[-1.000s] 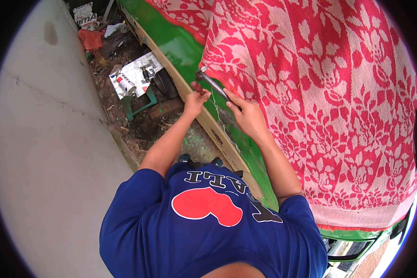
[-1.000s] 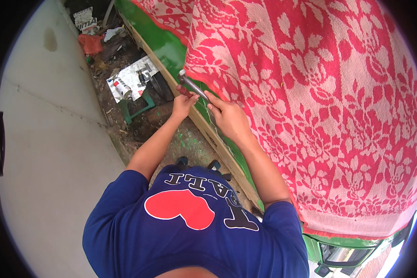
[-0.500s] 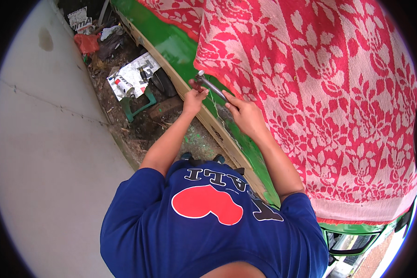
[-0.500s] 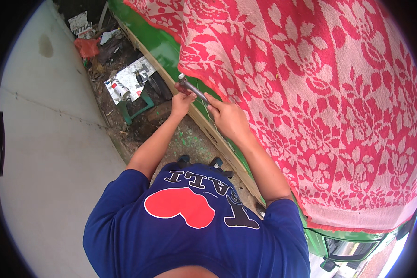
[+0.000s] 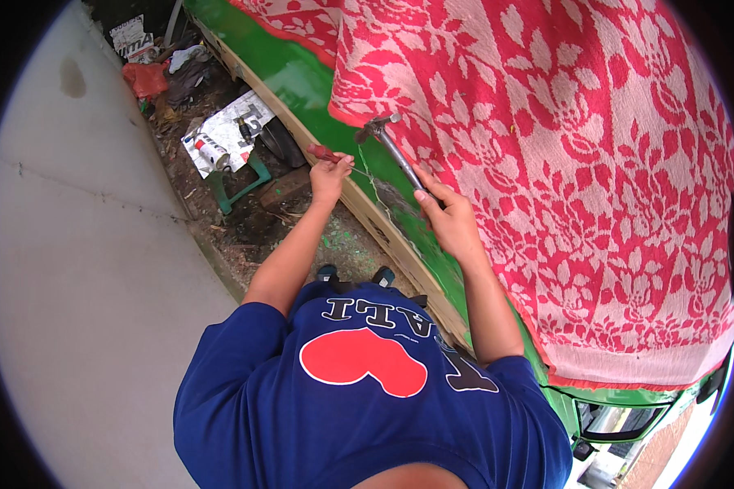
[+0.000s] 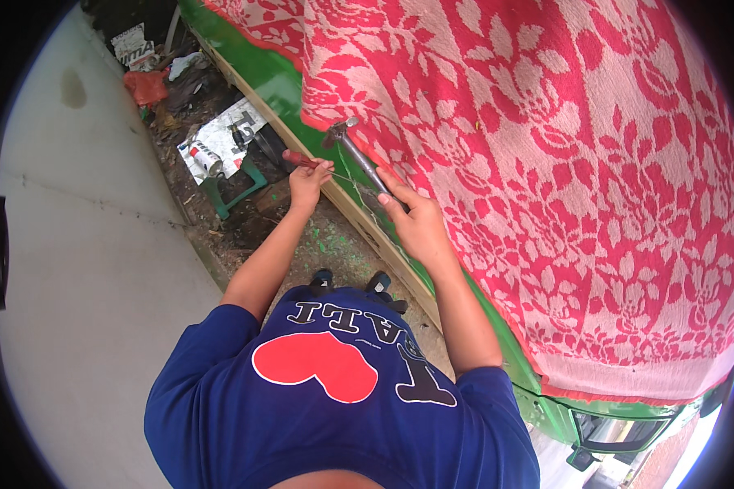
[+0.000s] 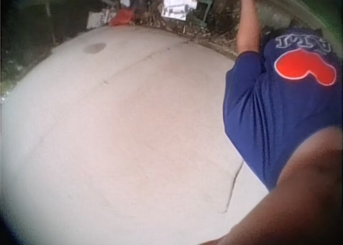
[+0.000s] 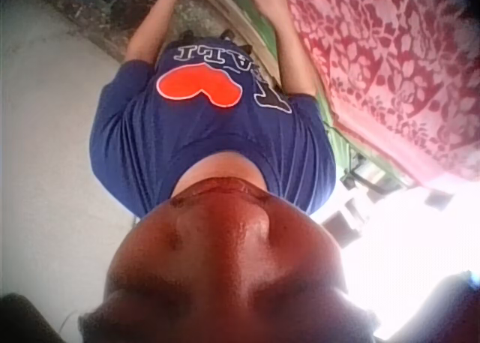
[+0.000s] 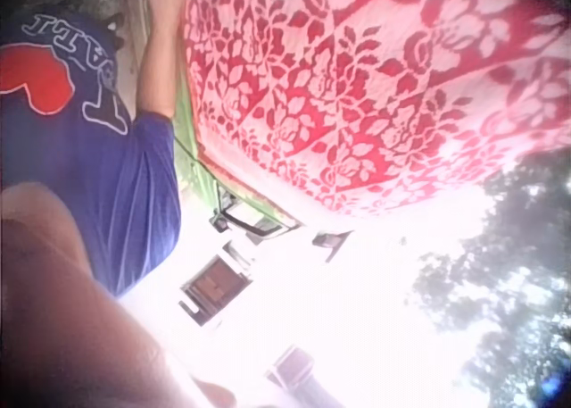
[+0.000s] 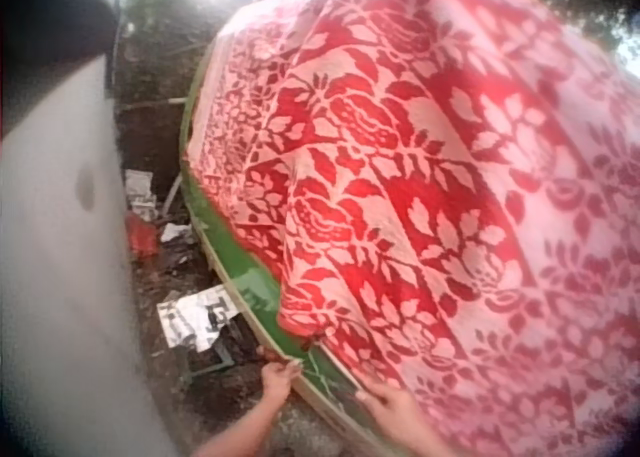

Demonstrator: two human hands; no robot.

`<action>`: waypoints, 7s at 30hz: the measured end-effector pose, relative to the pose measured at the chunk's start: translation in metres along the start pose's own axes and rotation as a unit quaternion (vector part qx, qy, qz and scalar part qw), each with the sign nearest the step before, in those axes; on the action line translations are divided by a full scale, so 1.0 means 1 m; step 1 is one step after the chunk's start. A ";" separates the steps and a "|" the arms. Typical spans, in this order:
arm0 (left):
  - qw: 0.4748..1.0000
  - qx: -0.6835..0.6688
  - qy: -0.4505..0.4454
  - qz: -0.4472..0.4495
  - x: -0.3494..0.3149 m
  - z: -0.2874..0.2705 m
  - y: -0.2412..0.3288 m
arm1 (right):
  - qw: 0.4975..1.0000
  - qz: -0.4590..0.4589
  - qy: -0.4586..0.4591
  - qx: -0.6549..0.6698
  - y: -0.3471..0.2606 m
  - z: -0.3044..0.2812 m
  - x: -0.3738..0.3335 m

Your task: The person uses a hammer to drive nails into the wooden frame of a green vehicle covered with a red and white patterned cloth. The person repeatedly positions nails and strikes them with the hammer along the vehicle's edge.

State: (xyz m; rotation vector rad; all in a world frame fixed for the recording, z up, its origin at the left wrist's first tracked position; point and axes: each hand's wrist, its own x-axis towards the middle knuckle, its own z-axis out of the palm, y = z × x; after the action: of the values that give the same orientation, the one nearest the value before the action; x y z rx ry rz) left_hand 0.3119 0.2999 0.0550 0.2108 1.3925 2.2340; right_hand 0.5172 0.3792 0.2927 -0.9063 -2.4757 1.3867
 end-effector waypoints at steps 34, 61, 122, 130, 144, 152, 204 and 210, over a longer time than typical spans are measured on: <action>0.999 -0.031 0.015 -0.005 0.007 0.002 -0.001 | 0.945 -0.151 -0.095 -0.272 -0.087 0.041 0.075; 0.994 -0.086 -0.030 -0.057 -0.015 0.011 -0.044 | 0.920 -0.140 -0.087 -0.355 -0.089 0.030 0.075; 0.995 -0.082 0.002 -0.058 0.007 -0.019 -0.010 | 0.911 -0.205 -0.108 -0.341 -0.131 0.064 0.120; 0.995 -0.086 0.010 -0.040 0.016 -0.020 -0.005 | 0.946 -0.154 -0.137 -0.250 -0.101 0.042 0.100; 0.997 -0.062 0.018 -0.043 0.010 -0.013 0.004 | 0.934 -0.181 -0.123 -0.282 -0.118 0.067 0.102; 0.998 -0.059 -0.029 -0.022 0.014 -0.013 -0.008 | 0.927 -0.147 -0.113 -0.326 -0.083 0.050 0.099; 0.973 0.085 -0.214 0.026 -0.010 -0.001 0.020 | 0.971 0.118 0.033 0.205 0.043 -0.048 -0.067; 0.966 0.133 -0.219 0.037 -0.003 0.002 0.020 | 0.969 0.115 0.030 0.218 0.060 -0.045 -0.077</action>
State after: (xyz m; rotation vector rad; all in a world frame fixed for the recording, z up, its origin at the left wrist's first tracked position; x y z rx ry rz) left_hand 0.3092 0.2927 0.0735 0.8091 1.4393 1.8898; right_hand 0.6237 0.3904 0.2800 -1.1270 -1.9438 1.8451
